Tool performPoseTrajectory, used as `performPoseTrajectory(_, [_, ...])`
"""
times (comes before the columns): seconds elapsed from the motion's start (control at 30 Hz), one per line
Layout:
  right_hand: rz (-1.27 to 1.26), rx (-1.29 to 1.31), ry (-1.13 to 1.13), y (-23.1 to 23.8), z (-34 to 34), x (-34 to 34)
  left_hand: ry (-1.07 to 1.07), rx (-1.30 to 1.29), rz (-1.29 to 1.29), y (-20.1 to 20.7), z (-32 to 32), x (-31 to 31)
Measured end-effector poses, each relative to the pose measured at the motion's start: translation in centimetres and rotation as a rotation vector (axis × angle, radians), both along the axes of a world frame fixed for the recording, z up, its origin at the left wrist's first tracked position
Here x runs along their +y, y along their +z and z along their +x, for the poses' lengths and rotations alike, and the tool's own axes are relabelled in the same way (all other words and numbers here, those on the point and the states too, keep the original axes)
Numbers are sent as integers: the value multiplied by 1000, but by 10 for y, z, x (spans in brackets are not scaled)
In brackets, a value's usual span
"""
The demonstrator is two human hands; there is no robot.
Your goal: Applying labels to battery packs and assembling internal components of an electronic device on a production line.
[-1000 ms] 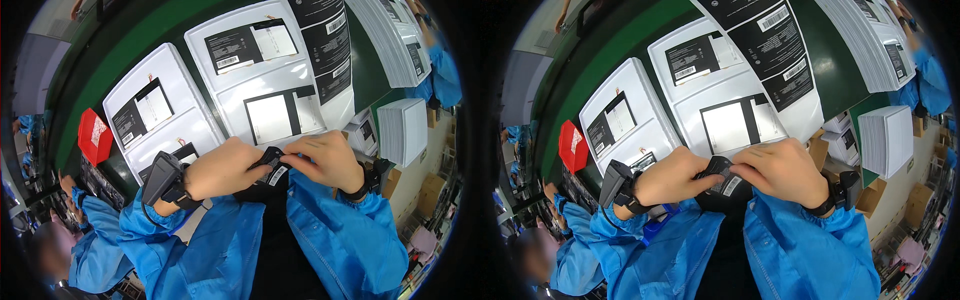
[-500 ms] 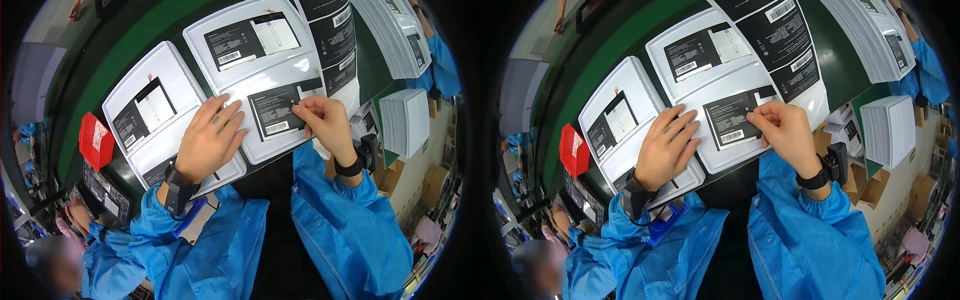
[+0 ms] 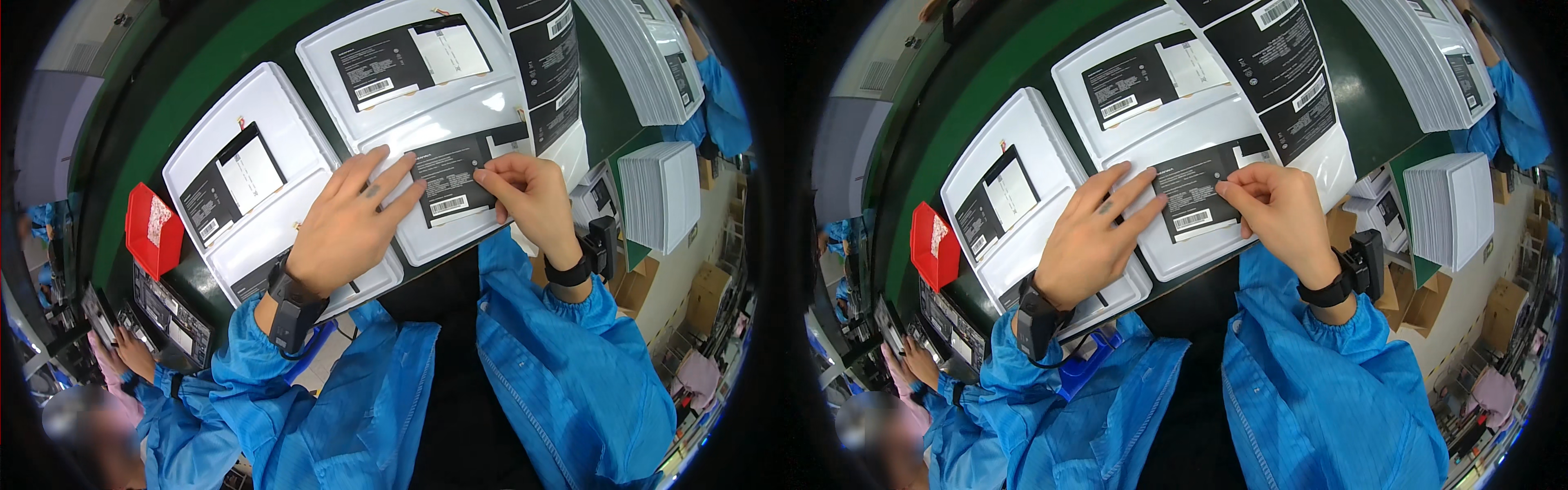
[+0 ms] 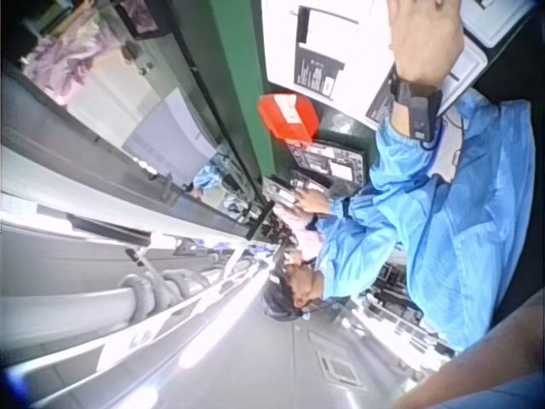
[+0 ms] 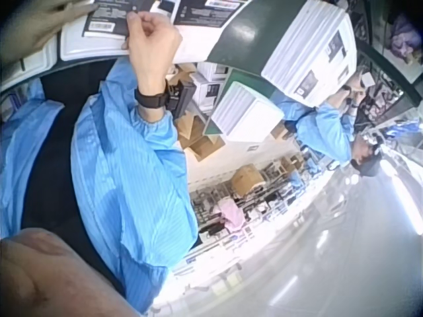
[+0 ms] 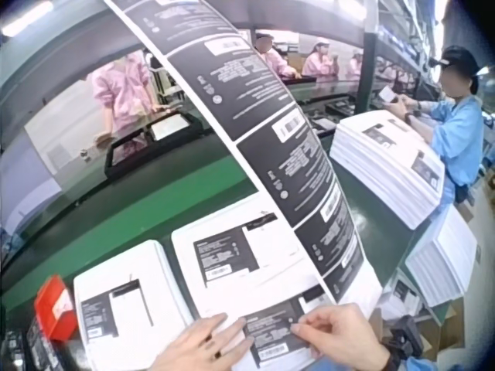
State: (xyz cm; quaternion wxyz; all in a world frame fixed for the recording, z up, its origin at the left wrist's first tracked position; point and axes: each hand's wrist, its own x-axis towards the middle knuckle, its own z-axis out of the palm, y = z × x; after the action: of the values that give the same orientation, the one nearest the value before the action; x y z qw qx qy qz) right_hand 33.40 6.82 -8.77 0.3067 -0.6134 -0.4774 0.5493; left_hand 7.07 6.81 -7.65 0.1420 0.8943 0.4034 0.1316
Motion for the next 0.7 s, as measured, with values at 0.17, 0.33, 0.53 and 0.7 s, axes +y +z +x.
performPoseTrajectory(0.17, [275,-360,96,33,-3,-8,-46,116,56,6,9,1])
performPoseTrajectory(0.33, [1065,-284,209,97,22,-26,-78,154,41,9,21,5])
performPoseTrajectory(0.53, [1360,177,647,146,25,-6,-87,57,-44,4,51,7])
performPoseTrajectory(0.7, [1193,39,545,166,18,-28,-147,53,-65,-5,62,5])
